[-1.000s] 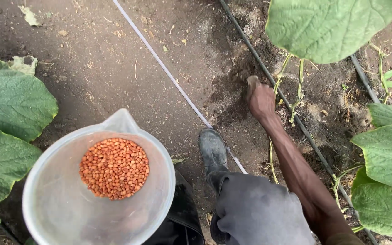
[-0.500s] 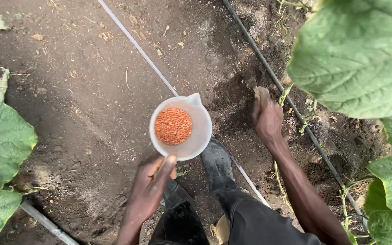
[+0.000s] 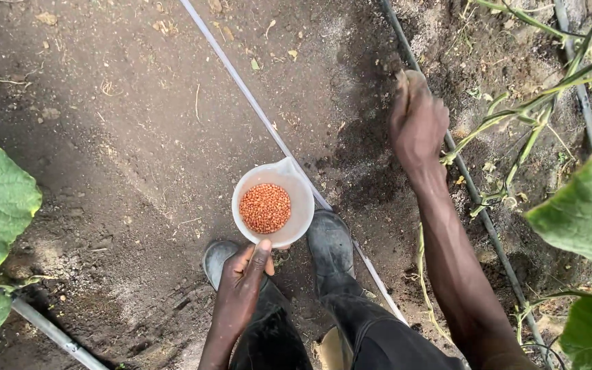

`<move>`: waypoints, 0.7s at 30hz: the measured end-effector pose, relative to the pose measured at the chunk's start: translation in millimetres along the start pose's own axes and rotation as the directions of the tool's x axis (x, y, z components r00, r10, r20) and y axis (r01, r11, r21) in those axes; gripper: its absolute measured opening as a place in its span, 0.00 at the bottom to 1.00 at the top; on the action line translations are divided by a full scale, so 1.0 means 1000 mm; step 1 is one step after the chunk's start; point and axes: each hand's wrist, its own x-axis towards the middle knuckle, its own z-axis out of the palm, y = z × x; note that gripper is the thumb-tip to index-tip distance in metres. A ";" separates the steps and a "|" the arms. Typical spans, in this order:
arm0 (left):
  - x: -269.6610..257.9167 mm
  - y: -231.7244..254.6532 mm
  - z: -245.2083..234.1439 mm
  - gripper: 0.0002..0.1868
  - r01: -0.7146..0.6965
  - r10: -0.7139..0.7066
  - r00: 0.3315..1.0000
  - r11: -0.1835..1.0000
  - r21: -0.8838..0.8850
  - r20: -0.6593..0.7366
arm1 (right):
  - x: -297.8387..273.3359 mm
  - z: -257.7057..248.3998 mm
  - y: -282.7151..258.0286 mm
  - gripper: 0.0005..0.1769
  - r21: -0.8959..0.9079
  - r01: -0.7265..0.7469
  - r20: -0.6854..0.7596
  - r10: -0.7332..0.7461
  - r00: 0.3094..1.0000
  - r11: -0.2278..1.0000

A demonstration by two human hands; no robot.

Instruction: The person holds a plastic cup filled with orange seeds and uses a small wooden stick to dig holes in the soil along a garden row. They place seeds into the holes and cover them with soil, moving along the row to repeat the process.

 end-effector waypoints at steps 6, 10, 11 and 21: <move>-0.002 0.012 0.002 0.25 -0.080 0.077 0.996 0.994 0.070 0.043 | 0.035 0.042 0.031 0.18 -0.334 0.040 0.011 -0.038 0.999 0.942; -0.006 0.015 0.003 0.26 -0.058 0.057 0.998 0.997 0.048 0.020 | 0.046 0.052 0.029 0.22 -0.241 0.054 0.010 -0.053 0.999 0.969; -0.008 0.016 0.001 0.27 0.006 -0.008 0.999 0.996 0.088 0.033 | 0.040 0.045 0.022 0.22 -0.244 0.049 0.059 -0.036 0.998 0.969; -0.014 0.008 -0.009 0.26 -0.073 0.072 0.996 0.997 0.027 0.055 | 0.008 0.000 0.011 0.28 -0.254 0.124 -0.037 -0.138 0.990 0.959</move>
